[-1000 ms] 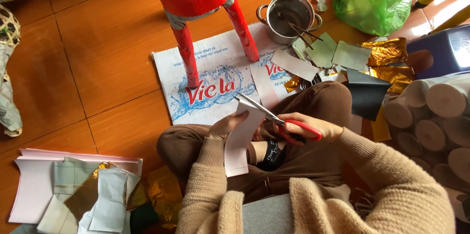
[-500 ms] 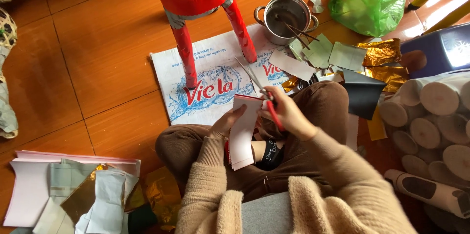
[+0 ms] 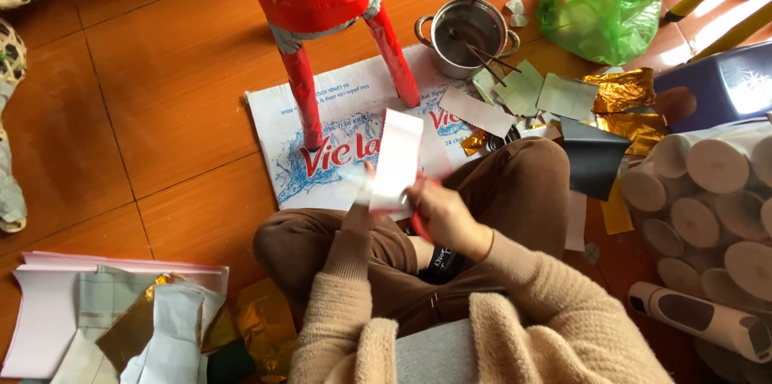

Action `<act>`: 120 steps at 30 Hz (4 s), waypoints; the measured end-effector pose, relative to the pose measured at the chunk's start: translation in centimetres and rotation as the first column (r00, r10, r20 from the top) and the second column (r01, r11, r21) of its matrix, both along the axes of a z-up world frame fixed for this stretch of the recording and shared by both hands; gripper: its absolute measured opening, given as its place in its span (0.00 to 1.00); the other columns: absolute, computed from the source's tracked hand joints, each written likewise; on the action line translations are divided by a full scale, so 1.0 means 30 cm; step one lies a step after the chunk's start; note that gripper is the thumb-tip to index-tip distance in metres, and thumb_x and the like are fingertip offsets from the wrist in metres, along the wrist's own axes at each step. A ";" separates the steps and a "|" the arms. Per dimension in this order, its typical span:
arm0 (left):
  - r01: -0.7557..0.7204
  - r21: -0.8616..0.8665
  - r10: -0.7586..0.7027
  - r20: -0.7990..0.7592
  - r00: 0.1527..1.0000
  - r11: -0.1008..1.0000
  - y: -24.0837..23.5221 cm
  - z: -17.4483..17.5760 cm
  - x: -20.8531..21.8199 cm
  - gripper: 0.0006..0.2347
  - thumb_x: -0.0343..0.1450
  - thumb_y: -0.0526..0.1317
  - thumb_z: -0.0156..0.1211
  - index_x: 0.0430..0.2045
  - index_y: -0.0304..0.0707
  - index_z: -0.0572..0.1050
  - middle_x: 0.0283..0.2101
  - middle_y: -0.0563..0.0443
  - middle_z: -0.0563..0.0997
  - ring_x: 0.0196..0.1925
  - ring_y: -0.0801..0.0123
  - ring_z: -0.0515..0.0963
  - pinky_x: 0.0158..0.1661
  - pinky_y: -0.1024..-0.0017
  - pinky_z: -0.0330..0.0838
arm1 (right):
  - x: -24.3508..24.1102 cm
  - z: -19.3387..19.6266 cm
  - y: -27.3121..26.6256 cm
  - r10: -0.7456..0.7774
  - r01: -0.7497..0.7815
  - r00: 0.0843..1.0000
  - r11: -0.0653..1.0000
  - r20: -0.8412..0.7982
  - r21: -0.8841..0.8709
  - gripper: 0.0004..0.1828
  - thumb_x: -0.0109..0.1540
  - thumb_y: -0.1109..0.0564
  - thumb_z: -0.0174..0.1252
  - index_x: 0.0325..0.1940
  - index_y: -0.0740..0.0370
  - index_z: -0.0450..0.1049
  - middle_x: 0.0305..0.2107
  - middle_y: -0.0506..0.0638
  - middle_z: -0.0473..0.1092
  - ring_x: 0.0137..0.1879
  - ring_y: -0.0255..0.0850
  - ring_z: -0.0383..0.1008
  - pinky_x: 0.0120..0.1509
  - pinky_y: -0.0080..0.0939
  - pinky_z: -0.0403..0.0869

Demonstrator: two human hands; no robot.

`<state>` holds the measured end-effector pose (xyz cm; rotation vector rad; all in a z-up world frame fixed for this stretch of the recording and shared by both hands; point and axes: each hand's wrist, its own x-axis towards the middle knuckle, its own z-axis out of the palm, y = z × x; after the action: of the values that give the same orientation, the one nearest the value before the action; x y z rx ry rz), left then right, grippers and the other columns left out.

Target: The person is decorating a red paper-mache figure by applying red paper strips and gold foil. They use scissors to cut the paper and a brush to apply adhesive, smoothing the materials onto the figure's surface.

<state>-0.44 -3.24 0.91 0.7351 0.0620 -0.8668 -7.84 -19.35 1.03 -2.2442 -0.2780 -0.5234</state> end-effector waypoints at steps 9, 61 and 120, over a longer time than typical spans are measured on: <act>-0.085 0.185 0.110 -0.131 0.985 0.979 0.006 -0.077 -0.008 0.19 0.69 0.44 0.58 0.52 0.32 0.76 0.48 0.30 0.80 0.45 0.50 0.83 0.46 0.59 0.79 | -0.106 -0.065 0.005 0.304 -0.279 0.921 0.951 -0.242 0.134 0.28 0.48 0.68 0.63 0.53 0.61 0.73 0.35 0.55 0.72 0.37 0.54 0.78 0.42 0.46 0.77; -0.572 0.438 0.308 0.538 0.785 0.693 0.008 -0.238 0.047 0.24 0.76 0.39 0.49 0.68 0.43 0.52 0.63 0.31 0.65 0.66 0.49 0.64 0.66 0.53 0.53 | 0.352 -0.443 -0.391 -0.336 0.275 0.588 0.939 -0.735 -0.209 0.22 0.62 0.42 0.56 0.49 0.62 0.73 0.37 0.70 0.74 0.48 0.68 0.75 0.54 0.63 0.73; -0.339 0.904 0.062 0.334 0.940 0.261 -0.024 -0.671 0.130 0.14 0.64 0.45 0.63 0.38 0.37 0.79 0.36 0.36 0.83 0.48 0.47 0.81 0.45 0.56 0.75 | 0.316 -0.144 -0.471 0.252 0.445 0.799 0.361 -0.546 0.819 0.16 0.71 0.55 0.43 0.59 0.62 0.67 0.15 0.49 0.55 0.14 0.35 0.53 0.13 0.28 0.47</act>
<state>3.45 -3.97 -19.22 1.9688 0.5137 -0.3780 1.64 -33.49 -3.29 -1.1164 0.4508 0.0645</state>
